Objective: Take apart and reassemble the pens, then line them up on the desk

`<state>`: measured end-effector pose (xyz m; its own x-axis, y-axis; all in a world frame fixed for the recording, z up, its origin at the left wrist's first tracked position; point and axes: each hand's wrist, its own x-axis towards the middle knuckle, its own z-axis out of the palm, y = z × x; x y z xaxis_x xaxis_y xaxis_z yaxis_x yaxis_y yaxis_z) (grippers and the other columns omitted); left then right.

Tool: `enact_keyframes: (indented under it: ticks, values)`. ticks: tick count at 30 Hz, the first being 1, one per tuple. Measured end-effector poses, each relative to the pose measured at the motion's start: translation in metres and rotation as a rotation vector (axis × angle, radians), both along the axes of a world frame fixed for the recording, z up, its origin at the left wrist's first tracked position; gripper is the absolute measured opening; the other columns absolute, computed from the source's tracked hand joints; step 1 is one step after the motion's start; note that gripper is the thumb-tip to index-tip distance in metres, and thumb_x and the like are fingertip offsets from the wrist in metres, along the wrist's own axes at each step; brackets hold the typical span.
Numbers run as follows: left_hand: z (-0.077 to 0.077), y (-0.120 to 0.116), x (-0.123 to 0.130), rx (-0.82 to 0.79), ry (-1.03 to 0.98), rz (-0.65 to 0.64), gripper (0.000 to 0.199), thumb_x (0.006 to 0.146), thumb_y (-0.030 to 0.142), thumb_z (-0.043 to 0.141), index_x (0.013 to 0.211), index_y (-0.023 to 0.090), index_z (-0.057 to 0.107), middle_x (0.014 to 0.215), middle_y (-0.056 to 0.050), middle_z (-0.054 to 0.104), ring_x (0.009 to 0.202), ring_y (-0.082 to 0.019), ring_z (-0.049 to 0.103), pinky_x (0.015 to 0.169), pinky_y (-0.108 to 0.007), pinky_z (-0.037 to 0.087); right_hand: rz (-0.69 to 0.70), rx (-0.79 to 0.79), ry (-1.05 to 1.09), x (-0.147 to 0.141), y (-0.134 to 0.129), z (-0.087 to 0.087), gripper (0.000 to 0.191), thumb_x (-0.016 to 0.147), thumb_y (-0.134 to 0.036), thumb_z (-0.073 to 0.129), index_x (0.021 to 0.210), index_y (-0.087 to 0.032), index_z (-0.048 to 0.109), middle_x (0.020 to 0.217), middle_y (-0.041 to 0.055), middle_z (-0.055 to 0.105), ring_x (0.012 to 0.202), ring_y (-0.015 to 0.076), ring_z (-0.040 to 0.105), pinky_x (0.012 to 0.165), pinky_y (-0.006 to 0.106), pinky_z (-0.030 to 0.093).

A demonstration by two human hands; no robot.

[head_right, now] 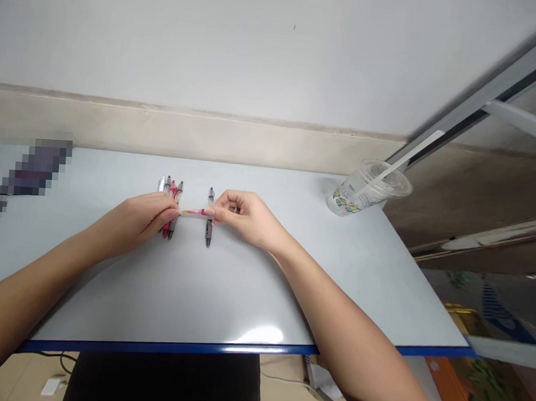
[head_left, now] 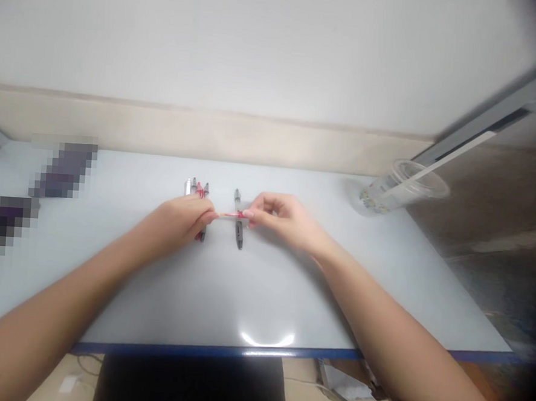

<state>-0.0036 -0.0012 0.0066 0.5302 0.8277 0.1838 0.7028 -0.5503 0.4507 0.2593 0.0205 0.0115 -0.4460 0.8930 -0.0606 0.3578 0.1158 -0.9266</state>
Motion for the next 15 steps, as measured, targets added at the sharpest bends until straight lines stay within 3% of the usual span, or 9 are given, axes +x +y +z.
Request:
enact_keyframes:
  ticks: [3,7,10,15]
  values:
    - [-0.0014,0.0012,0.0000,-0.033,-0.018,0.020,0.042,0.110,0.035,0.034,0.074,0.023,0.050,0.073,-0.001,0.062,0.071,-0.019,0.056,0.073,-0.032,0.045,-0.088,0.087,0.086,-0.0012,0.0012,-0.0002,0.040,0.086,-0.056,0.081,0.090,-0.019,0.065,0.085,0.0013,0.066,0.075,0.0148,0.054,0.072,0.028,0.040]
    - [-0.0037,0.0024,0.0011,-0.003,-0.057,0.070,0.040,0.109,0.038,0.035,0.075,0.023,0.049,0.071,-0.001,0.061,0.068,-0.019,0.054,0.070,-0.032,0.044,-0.107,0.042,-0.010,-0.0028,0.0006,0.0003,0.059,0.102,-0.066,0.054,0.070,-0.017,0.062,0.072,0.0027,0.063,0.069,0.0146,0.053,0.073,0.029,0.039]
    - [-0.0043,0.0011,0.0033,-0.055,-0.129,0.099,0.037,0.109,0.043,0.038,0.084,0.023,0.055,0.068,0.001,0.062,0.068,-0.019,0.058,0.072,-0.033,0.046,-0.152,0.039,0.055,-0.0037,0.0009,0.0005,0.054,0.097,-0.061,0.065,0.067,-0.017,0.062,0.070,0.0028,0.065,0.069,0.0145,0.055,0.074,0.029,0.041]
    - [-0.0073,0.0017,0.0033,-0.145,-0.127,0.112,0.040,0.110,0.042,0.038,0.080,0.023,0.058,0.067,0.001,0.065,0.065,-0.018,0.059,0.067,-0.032,0.046,-0.239,0.051,0.284,-0.0041,0.0009,-0.0009,0.033,0.084,-0.049,0.085,0.092,-0.019,0.075,0.097,0.0068,0.078,0.093,0.0204,0.070,0.088,0.032,0.050]
